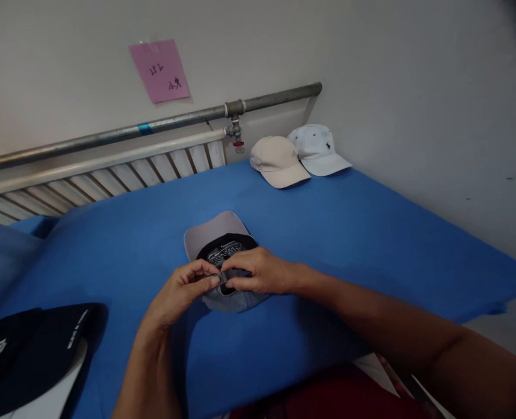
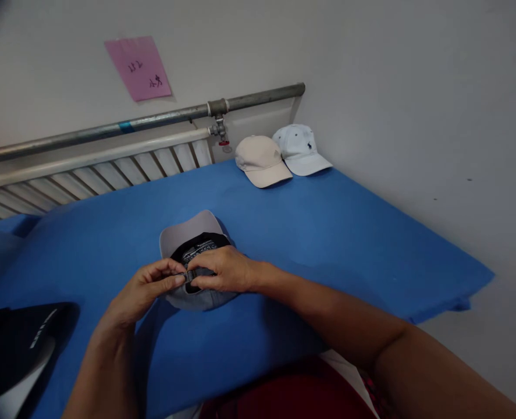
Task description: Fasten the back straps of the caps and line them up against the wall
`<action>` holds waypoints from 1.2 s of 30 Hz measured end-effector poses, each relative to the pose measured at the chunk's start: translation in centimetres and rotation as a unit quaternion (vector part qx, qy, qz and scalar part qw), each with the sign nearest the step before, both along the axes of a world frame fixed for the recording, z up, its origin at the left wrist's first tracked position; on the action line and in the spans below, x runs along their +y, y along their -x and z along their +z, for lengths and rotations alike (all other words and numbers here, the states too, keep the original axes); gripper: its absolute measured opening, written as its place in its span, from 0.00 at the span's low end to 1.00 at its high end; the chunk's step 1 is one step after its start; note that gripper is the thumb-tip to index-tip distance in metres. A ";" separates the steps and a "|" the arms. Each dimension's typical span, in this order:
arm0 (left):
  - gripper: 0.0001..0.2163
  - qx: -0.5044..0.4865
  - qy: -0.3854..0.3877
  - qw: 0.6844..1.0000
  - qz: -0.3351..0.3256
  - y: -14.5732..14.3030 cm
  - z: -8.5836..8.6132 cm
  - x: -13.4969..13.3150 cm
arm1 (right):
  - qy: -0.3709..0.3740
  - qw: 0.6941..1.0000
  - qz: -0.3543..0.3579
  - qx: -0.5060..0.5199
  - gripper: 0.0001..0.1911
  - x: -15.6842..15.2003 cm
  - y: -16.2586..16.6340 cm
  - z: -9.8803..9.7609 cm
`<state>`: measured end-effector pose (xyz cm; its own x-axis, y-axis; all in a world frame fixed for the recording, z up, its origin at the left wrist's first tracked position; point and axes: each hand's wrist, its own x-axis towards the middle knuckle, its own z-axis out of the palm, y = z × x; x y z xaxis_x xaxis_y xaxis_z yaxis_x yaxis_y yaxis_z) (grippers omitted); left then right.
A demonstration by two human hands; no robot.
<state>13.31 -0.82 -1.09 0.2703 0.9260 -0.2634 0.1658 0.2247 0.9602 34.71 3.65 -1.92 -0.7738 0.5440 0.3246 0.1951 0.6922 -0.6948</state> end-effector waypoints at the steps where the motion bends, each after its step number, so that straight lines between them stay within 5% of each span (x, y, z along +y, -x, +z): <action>1: 0.08 0.005 -0.004 1.000 0.000 0.0 0.0 0.0 | -0.006 1.000 -0.002 0.001 0.10 0.0 0.0 0.0; 26: 0.10 0.021 -0.014 1.000 0.003 -0.2 -0.4 0.1 | -0.121 0.992 -0.040 0.006 0.09 0.0 0.2 -0.9; 36: 0.09 -0.059 -0.003 0.998 0.031 -0.5 -0.2 0.1 | -0.141 0.990 -0.031 0.009 0.09 -0.1 0.2 -0.8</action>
